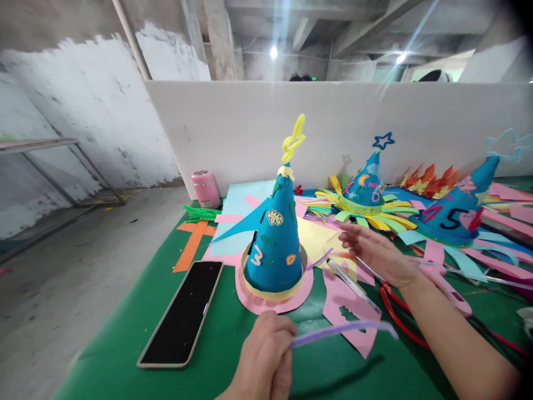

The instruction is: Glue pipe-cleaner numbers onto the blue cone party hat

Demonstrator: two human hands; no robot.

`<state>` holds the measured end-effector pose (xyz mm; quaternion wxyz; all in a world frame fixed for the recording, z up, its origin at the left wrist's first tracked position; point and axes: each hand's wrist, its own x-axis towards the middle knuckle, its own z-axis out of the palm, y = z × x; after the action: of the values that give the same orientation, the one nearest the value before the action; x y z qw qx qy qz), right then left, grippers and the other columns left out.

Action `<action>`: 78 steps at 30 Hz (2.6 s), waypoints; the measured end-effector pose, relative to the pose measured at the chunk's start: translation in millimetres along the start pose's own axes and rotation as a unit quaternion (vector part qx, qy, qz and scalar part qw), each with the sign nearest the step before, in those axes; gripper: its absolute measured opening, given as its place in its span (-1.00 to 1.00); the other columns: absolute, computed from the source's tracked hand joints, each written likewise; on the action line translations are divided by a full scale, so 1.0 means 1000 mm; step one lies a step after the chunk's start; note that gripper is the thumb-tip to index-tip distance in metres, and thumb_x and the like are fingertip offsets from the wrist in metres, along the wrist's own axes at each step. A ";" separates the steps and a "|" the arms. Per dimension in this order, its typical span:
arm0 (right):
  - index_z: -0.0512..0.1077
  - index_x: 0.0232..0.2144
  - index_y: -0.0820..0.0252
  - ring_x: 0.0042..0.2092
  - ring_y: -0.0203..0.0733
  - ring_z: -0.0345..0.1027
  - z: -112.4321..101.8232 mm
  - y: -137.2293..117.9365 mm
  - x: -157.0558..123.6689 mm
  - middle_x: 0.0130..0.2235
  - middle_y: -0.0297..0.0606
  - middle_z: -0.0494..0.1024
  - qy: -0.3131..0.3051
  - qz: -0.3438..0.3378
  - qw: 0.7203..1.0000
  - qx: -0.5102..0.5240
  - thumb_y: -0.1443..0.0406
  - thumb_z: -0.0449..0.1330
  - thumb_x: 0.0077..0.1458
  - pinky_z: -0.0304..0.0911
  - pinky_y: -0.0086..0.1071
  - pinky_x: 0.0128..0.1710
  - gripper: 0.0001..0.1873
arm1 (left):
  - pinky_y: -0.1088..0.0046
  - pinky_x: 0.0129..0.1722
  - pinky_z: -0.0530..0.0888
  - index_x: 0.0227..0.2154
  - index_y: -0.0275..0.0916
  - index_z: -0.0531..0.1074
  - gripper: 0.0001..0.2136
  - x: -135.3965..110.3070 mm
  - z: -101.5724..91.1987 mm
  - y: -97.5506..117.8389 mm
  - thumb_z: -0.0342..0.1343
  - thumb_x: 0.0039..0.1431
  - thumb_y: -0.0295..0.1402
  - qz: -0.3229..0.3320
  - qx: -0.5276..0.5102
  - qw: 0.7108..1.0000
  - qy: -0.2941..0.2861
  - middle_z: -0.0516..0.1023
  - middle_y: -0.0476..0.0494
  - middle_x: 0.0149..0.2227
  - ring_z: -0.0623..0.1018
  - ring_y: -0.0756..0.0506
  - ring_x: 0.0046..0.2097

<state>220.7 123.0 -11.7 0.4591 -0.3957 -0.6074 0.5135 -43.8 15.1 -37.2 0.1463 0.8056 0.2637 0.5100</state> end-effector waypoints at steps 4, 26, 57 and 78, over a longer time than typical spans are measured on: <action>0.01 0.12 -0.02 0.05 -0.03 0.13 0.042 -0.004 0.014 0.07 -0.14 0.24 -0.008 -0.075 0.981 -0.176 0.11 0.16 -0.06 0.11 -0.10 -0.04 -0.30 | 0.43 -0.38 0.40 -0.28 -0.30 0.25 -0.82 -0.001 0.013 -0.011 -0.14 0.05 -0.58 0.020 0.042 0.995 -0.083 0.39 -0.26 -0.34 0.38 -0.07 -0.34; -0.14 0.16 -0.03 0.14 0.01 -0.04 0.073 -0.034 0.071 0.18 -0.23 0.00 -0.047 -0.161 0.952 -0.256 0.11 0.27 -0.20 0.04 -0.08 0.03 -0.06 | 0.40 -0.38 0.36 -0.32 -0.27 0.24 -0.84 0.002 0.018 -0.019 -0.16 0.06 -0.57 -0.028 0.038 0.995 -0.085 0.36 -0.18 -0.42 0.36 -0.07 -0.38; 0.42 -0.66 0.30 -0.65 -0.46 -0.06 0.071 0.002 -0.017 -0.70 -0.43 0.27 -0.233 0.194 0.951 0.057 0.21 0.15 -0.05 -0.18 -0.50 -0.63 -0.71 | 0.34 -0.21 0.36 -0.06 -0.27 0.18 -0.64 0.028 0.023 -0.025 -0.02 0.03 -0.52 -0.144 0.151 0.978 0.025 0.37 -0.23 -0.18 0.39 -0.11 -0.16; 0.38 -0.57 0.31 -0.60 -0.47 -0.03 0.074 0.003 -0.013 -0.63 -0.44 0.25 -0.161 0.162 0.973 0.036 0.27 0.10 0.00 -0.16 -0.52 -0.62 -0.78 | 0.50 -0.49 0.36 -0.46 -0.26 0.38 -0.92 0.032 0.025 -0.028 0.00 0.05 -0.46 -0.220 0.124 0.967 -0.024 0.44 -0.01 -0.56 0.42 0.00 -0.51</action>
<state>152.8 91.5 -20.4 0.2799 -0.3843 -0.5822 0.6595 -18.6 57.2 -38.6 0.1603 0.7516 0.4923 0.4087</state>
